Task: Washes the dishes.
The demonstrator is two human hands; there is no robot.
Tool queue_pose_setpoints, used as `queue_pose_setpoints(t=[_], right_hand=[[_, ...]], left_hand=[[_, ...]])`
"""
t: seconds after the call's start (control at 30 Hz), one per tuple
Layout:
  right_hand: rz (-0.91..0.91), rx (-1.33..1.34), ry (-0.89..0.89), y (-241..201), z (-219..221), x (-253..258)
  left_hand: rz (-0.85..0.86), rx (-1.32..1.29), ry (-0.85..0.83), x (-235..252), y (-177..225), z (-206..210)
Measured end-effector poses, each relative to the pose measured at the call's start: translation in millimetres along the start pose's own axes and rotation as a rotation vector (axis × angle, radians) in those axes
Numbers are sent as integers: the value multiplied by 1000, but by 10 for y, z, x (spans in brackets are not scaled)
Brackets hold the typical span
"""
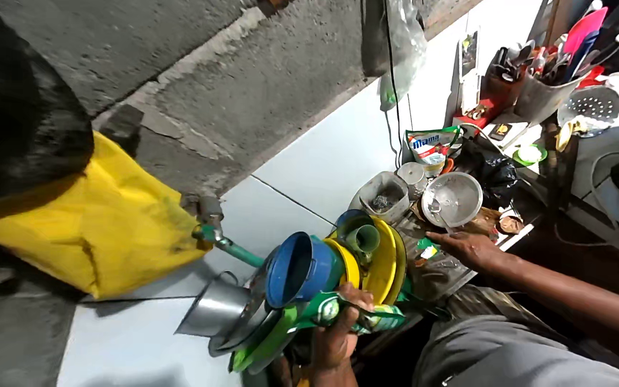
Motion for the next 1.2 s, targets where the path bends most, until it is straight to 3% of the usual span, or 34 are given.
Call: queue_pose_setpoints(t=[0.13, 0.3, 0.43, 0.67, 0.77, 0.9, 0.97, 1.03, 1.1, 1.2], right_hand=[[172, -51, -219, 393, 654, -91], [202, -42, -250, 523, 1045, 74], [153, -81, -251, 501, 1264, 208], [146, -97, -345, 352, 1248, 248], [184, -43, -325, 10, 655, 519], [49, 126, -6, -342, -110, 1429], [-26, 111, 1, -358, -2, 2012], [-50, 44, -135, -306, 406, 2506], [-8, -45, -306, -292, 771, 2738], [-20, -150, -394, -138, 1217, 2853]], left_hand=[[20, 111, 185, -18, 59, -144], [23, 204, 568, -68, -9, -285], [47, 228, 698, -30, -65, -214], [100, 261, 755, 16, -64, -227], [137, 286, 752, -29, -24, -269], [164, 305, 747, -129, 0, -308], [168, 303, 742, -178, -2, -307], [147, 315, 748, -237, 2, -277], [131, 357, 716, -291, 16, -264], [158, 410, 654, -363, 42, -317]])
Point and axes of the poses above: each hand's wrist, its own x-axis towards the middle knuckle, its own z-axis out of the palm, y = z × x, the point moved 8 cm from there along x, towards the middle knuckle, and after that the axes turned 13 degrees about y, right-handed, at the moved point
